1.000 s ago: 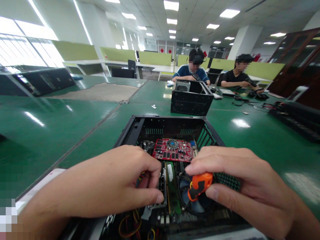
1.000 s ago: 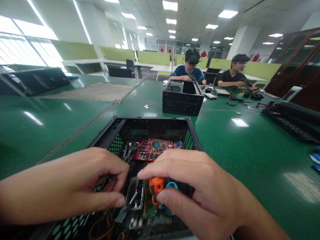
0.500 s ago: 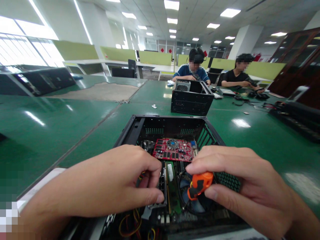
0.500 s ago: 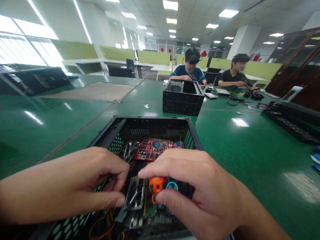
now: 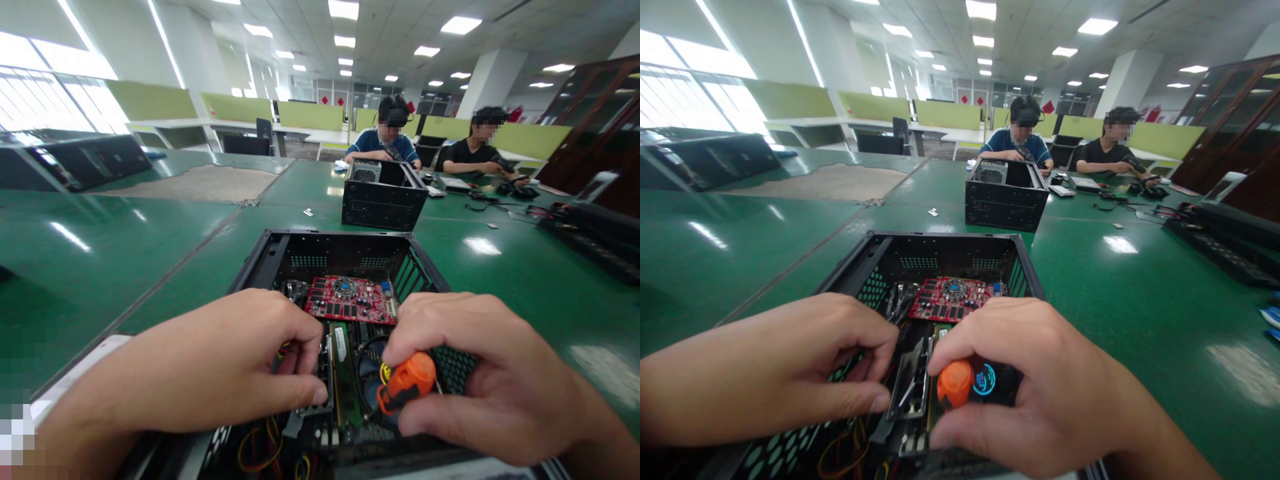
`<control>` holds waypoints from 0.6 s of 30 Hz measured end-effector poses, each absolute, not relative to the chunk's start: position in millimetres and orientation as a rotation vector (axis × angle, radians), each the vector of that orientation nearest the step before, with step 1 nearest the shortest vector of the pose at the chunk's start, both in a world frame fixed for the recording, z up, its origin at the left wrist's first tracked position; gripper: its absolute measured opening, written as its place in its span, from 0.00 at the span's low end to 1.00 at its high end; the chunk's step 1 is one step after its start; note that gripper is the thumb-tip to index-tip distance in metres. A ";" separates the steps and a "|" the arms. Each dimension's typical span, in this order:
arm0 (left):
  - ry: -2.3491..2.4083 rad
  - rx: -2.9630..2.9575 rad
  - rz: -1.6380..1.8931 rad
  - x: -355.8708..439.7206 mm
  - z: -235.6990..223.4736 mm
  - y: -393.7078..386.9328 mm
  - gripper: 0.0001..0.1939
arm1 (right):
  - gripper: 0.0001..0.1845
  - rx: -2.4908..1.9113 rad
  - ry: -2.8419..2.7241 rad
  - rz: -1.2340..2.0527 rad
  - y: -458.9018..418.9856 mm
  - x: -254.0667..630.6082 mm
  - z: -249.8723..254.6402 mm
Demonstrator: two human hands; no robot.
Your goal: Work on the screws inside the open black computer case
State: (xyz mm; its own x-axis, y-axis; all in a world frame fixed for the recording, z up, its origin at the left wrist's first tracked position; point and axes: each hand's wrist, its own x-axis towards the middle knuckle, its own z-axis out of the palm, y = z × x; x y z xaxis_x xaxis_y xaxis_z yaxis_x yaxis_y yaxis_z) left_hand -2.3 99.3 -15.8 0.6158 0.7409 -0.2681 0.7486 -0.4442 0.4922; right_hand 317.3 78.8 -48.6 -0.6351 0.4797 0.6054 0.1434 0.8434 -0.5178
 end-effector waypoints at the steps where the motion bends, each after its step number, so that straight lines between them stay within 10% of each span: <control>1: 1.164 2.257 -0.020 -2.4 -15.5 98.9 0.13 | 0.12 -0.481 -2.262 0.556 77.7 318.3 -46.7; 18: 1.210 2.216 -0.077 0.8 -10.2 98.1 0.12 | 0.11 -0.923 -2.142 0.313 76.7 305.8 -53.4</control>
State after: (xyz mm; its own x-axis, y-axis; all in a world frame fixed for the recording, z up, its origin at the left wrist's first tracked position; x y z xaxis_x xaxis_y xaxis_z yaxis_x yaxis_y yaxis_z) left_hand 0.8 98.1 -10.2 0.5816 0.7456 -0.3252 0.7809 -0.3996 0.4801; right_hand 305.8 76.7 -53.4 -0.4424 0.7030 0.5568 0.5146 0.7075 -0.4844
